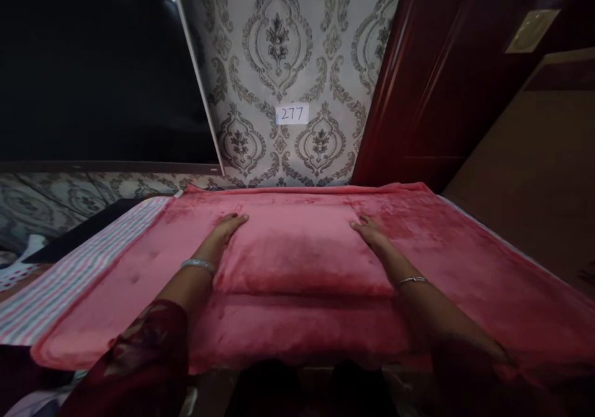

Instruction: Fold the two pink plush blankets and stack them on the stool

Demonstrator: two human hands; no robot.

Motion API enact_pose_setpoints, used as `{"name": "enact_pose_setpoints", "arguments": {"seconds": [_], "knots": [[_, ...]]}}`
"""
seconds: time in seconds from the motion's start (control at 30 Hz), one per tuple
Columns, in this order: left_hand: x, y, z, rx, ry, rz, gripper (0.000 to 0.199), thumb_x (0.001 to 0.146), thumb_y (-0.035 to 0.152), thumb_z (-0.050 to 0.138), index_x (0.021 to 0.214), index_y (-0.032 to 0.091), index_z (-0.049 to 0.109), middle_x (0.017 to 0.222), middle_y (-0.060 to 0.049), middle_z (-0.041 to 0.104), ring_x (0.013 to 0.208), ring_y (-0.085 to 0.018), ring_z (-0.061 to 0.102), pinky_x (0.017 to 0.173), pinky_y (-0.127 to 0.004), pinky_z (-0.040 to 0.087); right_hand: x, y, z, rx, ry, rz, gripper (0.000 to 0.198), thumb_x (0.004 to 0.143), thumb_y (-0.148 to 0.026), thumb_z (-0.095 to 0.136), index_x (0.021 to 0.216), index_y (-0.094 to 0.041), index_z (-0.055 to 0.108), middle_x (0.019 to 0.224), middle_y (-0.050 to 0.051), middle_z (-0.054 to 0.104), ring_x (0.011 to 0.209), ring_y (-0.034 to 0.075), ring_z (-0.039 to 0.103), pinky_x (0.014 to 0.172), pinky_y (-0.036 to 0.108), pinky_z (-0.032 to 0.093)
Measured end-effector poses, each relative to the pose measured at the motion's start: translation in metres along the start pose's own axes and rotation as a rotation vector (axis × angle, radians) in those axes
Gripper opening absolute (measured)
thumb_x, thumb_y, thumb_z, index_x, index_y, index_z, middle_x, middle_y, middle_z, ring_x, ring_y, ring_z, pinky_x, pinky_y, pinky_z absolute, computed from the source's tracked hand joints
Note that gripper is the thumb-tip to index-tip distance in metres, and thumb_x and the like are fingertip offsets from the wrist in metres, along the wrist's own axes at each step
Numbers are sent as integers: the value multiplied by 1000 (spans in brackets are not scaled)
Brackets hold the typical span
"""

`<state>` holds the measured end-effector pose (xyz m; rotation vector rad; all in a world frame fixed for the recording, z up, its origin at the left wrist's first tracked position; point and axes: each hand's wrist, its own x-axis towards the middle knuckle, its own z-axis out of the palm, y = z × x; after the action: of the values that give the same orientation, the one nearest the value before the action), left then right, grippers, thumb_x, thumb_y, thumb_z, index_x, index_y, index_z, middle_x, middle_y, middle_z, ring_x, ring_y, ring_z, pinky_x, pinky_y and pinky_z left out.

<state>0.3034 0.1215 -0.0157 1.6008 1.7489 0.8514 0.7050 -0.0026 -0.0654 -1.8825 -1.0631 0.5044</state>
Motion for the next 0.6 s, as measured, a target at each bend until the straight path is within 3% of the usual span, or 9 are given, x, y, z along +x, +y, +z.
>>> {"name": "enact_pose_setpoints", "arguments": {"seconds": [0.13,0.27,0.4,0.5,0.6], "knots": [[3,48,22,236,-8,213,69,86,34,66,148,10,47,154,-24,48,144,-35,45,117,-45,38,8,-48,13,-316,-25,-104,65,91,-26,49,153,-9,43,151,20,51,139,33,47,117,48,35],[-9,90,74,396,-86,407,56,92,32,56,145,15,51,155,-20,48,147,-31,41,121,-45,29,5,-92,51,-562,-97,-232,49,97,-27,39,139,-14,60,148,19,54,136,35,48,114,52,33],[-26,81,110,619,-86,507,53,98,38,46,142,10,54,151,-25,50,146,-36,39,121,-56,22,-13,-93,77,-699,-113,-316,47,100,-30,34,135,-14,61,146,19,55,137,33,45,114,53,29],[-31,64,117,789,-38,582,56,103,39,34,146,10,51,151,-25,50,144,-35,41,119,-56,26,-21,-78,82,-743,-74,-356,50,102,-30,31,144,-12,53,152,18,50,141,32,39,116,51,24],[-32,56,120,810,-12,587,57,103,40,33,149,9,48,152,-24,49,145,-35,40,120,-55,25,-21,-68,85,-781,-40,-381,50,103,-30,30,145,-13,52,153,17,50,140,31,40,116,50,24]]}}
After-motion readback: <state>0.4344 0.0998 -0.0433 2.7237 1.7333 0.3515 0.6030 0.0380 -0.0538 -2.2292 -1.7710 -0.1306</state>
